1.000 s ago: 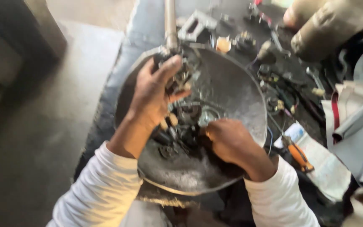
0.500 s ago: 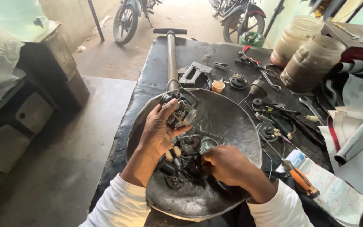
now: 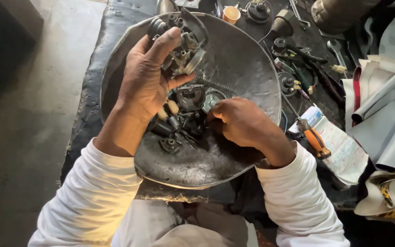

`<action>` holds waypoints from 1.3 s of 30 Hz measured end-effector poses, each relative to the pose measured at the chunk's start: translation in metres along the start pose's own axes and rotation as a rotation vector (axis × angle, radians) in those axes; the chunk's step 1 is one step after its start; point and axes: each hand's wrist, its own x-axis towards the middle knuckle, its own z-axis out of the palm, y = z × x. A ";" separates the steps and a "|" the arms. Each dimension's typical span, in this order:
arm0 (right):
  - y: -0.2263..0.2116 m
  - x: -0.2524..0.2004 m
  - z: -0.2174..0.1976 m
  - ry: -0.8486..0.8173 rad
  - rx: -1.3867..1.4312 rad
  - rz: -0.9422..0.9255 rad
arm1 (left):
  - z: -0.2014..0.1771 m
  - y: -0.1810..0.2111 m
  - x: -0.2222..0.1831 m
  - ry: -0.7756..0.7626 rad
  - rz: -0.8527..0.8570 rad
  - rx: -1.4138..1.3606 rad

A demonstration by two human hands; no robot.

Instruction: Disassembling and inspecting parts of a motorcycle carburetor.

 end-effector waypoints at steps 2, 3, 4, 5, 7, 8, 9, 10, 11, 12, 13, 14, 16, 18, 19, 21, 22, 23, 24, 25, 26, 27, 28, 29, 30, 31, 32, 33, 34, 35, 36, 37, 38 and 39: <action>0.005 -0.001 0.009 0.049 -0.050 -0.143 | 0.000 -0.001 -0.001 0.006 -0.003 -0.001; 0.007 0.000 0.013 0.102 -0.099 -0.288 | 0.000 0.000 -0.001 0.009 -0.003 0.002; 0.004 0.000 0.012 0.103 -0.101 -0.290 | 0.001 0.001 -0.001 0.009 0.000 0.002; 0.001 -0.001 0.013 0.086 -0.114 -0.257 | 0.002 0.001 -0.002 0.017 -0.007 0.006; -0.002 -0.002 0.013 0.071 -0.128 -0.224 | 0.003 0.001 -0.003 0.023 -0.013 0.011; -0.002 -0.001 0.013 0.065 -0.161 -0.230 | 0.003 0.001 -0.002 0.025 -0.018 0.014; -0.001 -0.001 0.012 0.059 -0.196 -0.236 | 0.004 0.001 -0.001 0.025 -0.023 0.017; -0.002 -0.001 0.007 0.062 -0.197 -0.234 | 0.003 0.001 -0.001 0.021 -0.022 0.017; -0.003 -0.002 0.002 0.026 -0.223 -0.216 | 0.002 0.000 0.000 0.025 -0.029 0.016; -0.004 -0.002 -0.004 -0.010 -0.248 -0.197 | 0.001 0.000 0.000 0.028 -0.035 0.015; -0.003 -0.005 -0.011 -0.001 -0.252 -0.196 | 0.002 -0.002 0.001 0.021 -0.030 0.017; -0.004 -0.007 -0.020 0.046 -0.008 -0.100 | 0.004 -0.003 0.001 0.051 -0.055 0.025; 0.000 -0.008 -0.032 0.125 0.218 -0.034 | 0.011 0.004 0.002 0.064 -0.036 0.044; 0.010 -0.004 -0.033 0.173 0.559 -0.025 | 0.020 0.012 -0.001 0.133 -0.105 0.096; 0.011 -0.004 -0.031 0.190 0.544 -0.046 | 0.020 0.013 -0.003 0.123 -0.077 0.099; 0.016 -0.004 -0.023 0.244 0.961 -0.291 | 0.020 0.009 -0.008 0.121 -0.168 0.094; 0.015 -0.001 -0.023 0.253 0.948 -0.304 | 0.019 0.009 -0.006 0.111 -0.152 0.094; 0.016 -0.001 -0.021 0.268 1.032 -0.323 | 0.019 0.007 -0.007 0.089 -0.173 0.082; 0.017 0.000 -0.018 0.283 1.115 -0.343 | 0.019 0.004 -0.007 0.068 -0.194 0.070; 0.017 0.000 -0.018 0.283 1.111 -0.341 | 0.020 0.004 -0.008 0.066 -0.193 0.067; 0.017 0.000 -0.017 0.348 1.127 -0.315 | 0.021 0.004 -0.009 0.055 -0.204 0.071; 0.017 0.000 -0.016 0.413 1.143 -0.286 | 0.022 0.003 -0.010 0.044 -0.217 0.075; 0.013 0.000 -0.016 0.413 1.141 -0.283 | 0.023 0.003 -0.011 0.043 -0.218 0.073; 0.010 -0.001 -0.016 0.458 1.157 -0.263 | 0.025 0.003 -0.012 0.045 -0.230 0.090; 0.007 -0.001 -0.017 0.503 1.171 -0.243 | 0.027 0.002 -0.012 0.046 -0.242 0.107; 0.005 -0.001 -0.015 0.505 1.169 -0.234 | 0.028 0.000 -0.012 0.043 -0.248 0.104; 0.003 -0.002 -0.013 0.566 1.144 -0.235 | 0.029 -0.002 -0.012 0.042 -0.259 0.136; 0.001 -0.002 -0.012 0.624 1.116 -0.237 | 0.029 -0.004 -0.013 0.042 -0.269 0.167; -0.001 -0.003 -0.012 0.624 1.112 -0.230 | 0.031 -0.004 -0.013 0.040 -0.274 0.161; -0.003 -0.005 -0.012 0.666 0.966 -0.279 | 0.033 -0.005 -0.014 0.036 -0.288 0.188; -0.005 -0.007 -0.011 0.704 0.819 -0.327 | 0.034 -0.005 -0.016 0.032 -0.301 0.215; -0.008 -0.008 -0.012 0.700 0.815 -0.325 | 0.035 -0.006 -0.015 0.032 -0.301 0.209; -0.011 -0.010 -0.014 0.724 0.734 -0.308 | 0.035 -0.007 -0.015 0.034 -0.312 0.220; -0.014 -0.010 -0.015 0.746 0.653 -0.293 | 0.035 -0.007 -0.015 0.037 -0.321 0.230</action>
